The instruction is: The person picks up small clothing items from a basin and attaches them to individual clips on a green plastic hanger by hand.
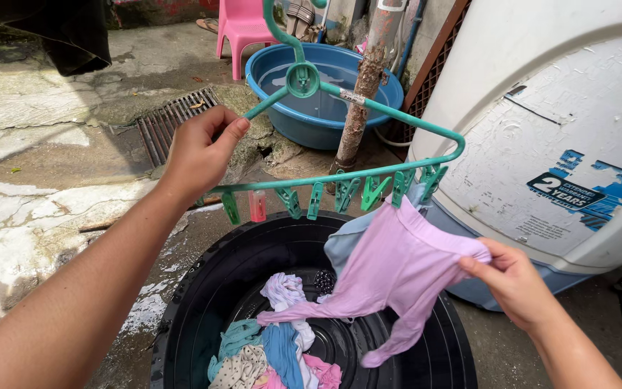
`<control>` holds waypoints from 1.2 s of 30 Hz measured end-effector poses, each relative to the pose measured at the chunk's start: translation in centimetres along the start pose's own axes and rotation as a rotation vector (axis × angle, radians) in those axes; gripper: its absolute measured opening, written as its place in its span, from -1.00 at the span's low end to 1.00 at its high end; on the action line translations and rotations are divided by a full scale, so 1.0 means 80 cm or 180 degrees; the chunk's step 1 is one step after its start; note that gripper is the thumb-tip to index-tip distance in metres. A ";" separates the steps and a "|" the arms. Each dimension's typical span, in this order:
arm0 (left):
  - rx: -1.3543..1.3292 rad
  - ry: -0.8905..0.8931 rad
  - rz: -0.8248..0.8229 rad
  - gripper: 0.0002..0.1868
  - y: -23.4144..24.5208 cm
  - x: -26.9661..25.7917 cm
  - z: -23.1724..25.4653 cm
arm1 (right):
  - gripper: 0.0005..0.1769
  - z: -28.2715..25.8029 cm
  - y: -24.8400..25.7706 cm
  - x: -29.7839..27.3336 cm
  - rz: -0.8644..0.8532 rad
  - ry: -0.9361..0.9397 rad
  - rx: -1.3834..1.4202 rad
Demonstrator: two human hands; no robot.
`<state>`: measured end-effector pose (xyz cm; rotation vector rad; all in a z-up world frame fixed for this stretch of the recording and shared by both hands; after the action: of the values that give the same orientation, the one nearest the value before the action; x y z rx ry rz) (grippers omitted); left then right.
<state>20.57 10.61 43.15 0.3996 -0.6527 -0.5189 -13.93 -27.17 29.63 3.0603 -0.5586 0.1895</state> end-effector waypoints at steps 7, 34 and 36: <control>-0.0356 -0.0078 0.0156 -0.71 0.019 0.003 -0.025 | -0.69 -0.080 0.018 -0.022 -0.0054 0.0872 0.0937; 0.0172 0.0820 -0.1179 -0.64 -0.239 -0.147 -0.191 | -0.61 0.222 -0.086 -0.069 -0.2628 -0.3596 -0.5316; 0.0176 0.1074 -0.1109 -0.66 -0.263 -0.151 -0.226 | -0.51 0.236 -0.090 -0.062 -0.2279 -0.3621 -0.5345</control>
<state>17.47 4.02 13.75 0.6429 -0.2708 -0.7448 -13.85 -19.54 10.27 1.2417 0.3567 -1.2782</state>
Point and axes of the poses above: each hand's wrist, its own x-axis towards the middle knuckle, its own y-axis out of the back of the hand, z = x × y, the point moved 8 cm from there along x, towards the middle knuckle, and after that the axes turned 8 degrees about -z, right-handed, at the moved point
